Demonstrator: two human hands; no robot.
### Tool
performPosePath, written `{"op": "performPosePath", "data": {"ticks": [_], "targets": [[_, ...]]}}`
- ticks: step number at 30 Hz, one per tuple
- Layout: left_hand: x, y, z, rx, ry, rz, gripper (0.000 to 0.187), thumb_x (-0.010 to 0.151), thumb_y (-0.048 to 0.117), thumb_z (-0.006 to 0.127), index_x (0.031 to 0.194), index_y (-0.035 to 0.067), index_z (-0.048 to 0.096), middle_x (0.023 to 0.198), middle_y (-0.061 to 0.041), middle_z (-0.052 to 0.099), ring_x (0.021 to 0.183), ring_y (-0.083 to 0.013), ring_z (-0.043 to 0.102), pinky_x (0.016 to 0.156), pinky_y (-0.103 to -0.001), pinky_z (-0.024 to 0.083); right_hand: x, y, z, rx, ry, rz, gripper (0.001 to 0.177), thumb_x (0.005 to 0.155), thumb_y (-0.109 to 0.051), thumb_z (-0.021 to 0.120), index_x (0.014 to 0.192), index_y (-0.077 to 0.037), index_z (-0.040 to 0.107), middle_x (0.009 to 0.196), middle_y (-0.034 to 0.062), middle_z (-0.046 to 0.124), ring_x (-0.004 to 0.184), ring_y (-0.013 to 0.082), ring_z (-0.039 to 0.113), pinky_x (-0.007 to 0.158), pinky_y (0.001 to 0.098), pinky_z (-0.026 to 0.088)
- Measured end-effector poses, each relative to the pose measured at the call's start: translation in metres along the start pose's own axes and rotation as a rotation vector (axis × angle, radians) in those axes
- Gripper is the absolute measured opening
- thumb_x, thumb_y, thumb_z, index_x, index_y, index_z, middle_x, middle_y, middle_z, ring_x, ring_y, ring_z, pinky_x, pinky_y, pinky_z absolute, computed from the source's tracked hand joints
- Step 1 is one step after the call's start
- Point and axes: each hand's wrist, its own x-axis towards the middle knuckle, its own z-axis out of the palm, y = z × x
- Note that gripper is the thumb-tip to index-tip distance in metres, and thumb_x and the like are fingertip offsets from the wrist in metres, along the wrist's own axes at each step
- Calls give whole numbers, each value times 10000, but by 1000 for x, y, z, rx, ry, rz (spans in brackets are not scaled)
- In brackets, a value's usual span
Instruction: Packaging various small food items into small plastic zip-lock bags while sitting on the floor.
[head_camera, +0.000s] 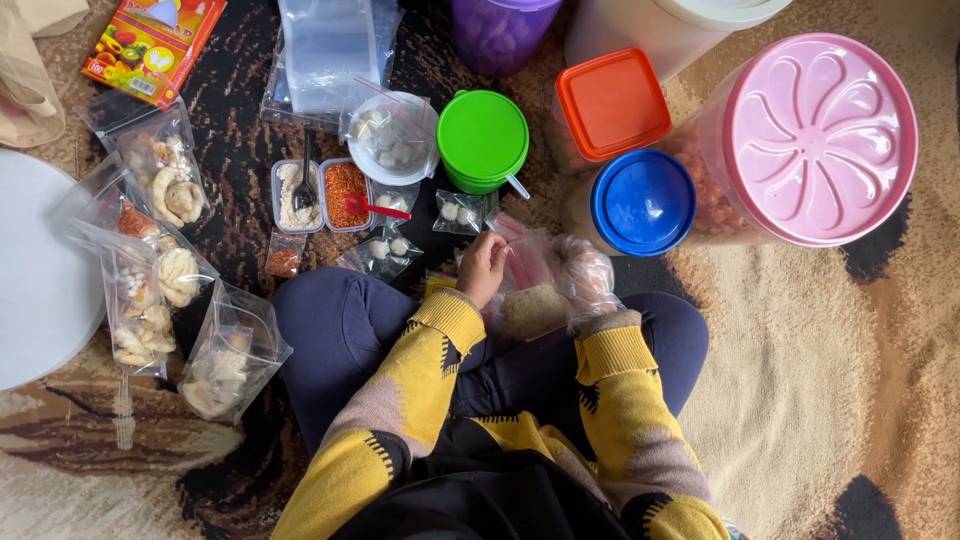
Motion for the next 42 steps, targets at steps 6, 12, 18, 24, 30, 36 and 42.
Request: {"op": "performPosePath", "data": {"ticks": [6,12,18,24,30,36,42], "targets": [[-1,1,0,169,48,118,141,889,79,695,973,138,597,879,-81,642,872,-335,677,825,-445,547,-51,-66,-64,170,195,253,240,895,-419,721,1077,-263,742,921,89,748,1004,333,714,868,439,580],[-2,127,-22,-178,141,84,166,964,244,744,1021,137,631,923,-49,656,899,-242,675,811,-354,531,-85,-47,-61,316,480,9,290,892,-463,799,1000,-201,737,879,99,763,929,391,715,787,508,555],[-32,173,-37,-695,-54,-246,346,930,217,813,1179,42,650,1051,-164,740,1006,-289,739,831,-382,603,-102,-44,-17,616,511,-258,122,839,-116,849,923,-125,761,739,64,701,738,203,667,673,337,537],[-68,150,-57,-677,10,-381,151,970,212,760,1025,78,720,869,-95,774,782,-154,763,733,-282,619,-145,-100,-23,1070,218,-189,188,771,-59,897,770,-32,710,692,35,660,727,76,554,686,266,512],[-71,132,-77,-479,153,-325,205,1000,61,617,1133,64,773,992,-169,782,946,-224,718,826,-393,601,-133,-106,-45,1290,-83,-11,238,826,-37,824,767,-27,594,662,72,655,603,162,691,542,257,561],[-72,124,-120,-444,277,-467,318,1028,126,594,1322,16,546,1089,-299,698,973,-334,689,740,-441,640,-80,-92,-53,1416,47,27,200,870,-34,773,922,-76,584,775,72,640,701,243,718,637,335,612],[-78,130,-147,-710,161,-500,298,1065,129,462,1351,97,385,1313,-285,650,1176,-378,655,819,-498,631,-3,-26,20,853,-8,34,290,877,-28,710,1158,-21,643,923,72,709,793,167,717,606,238,563]]}}
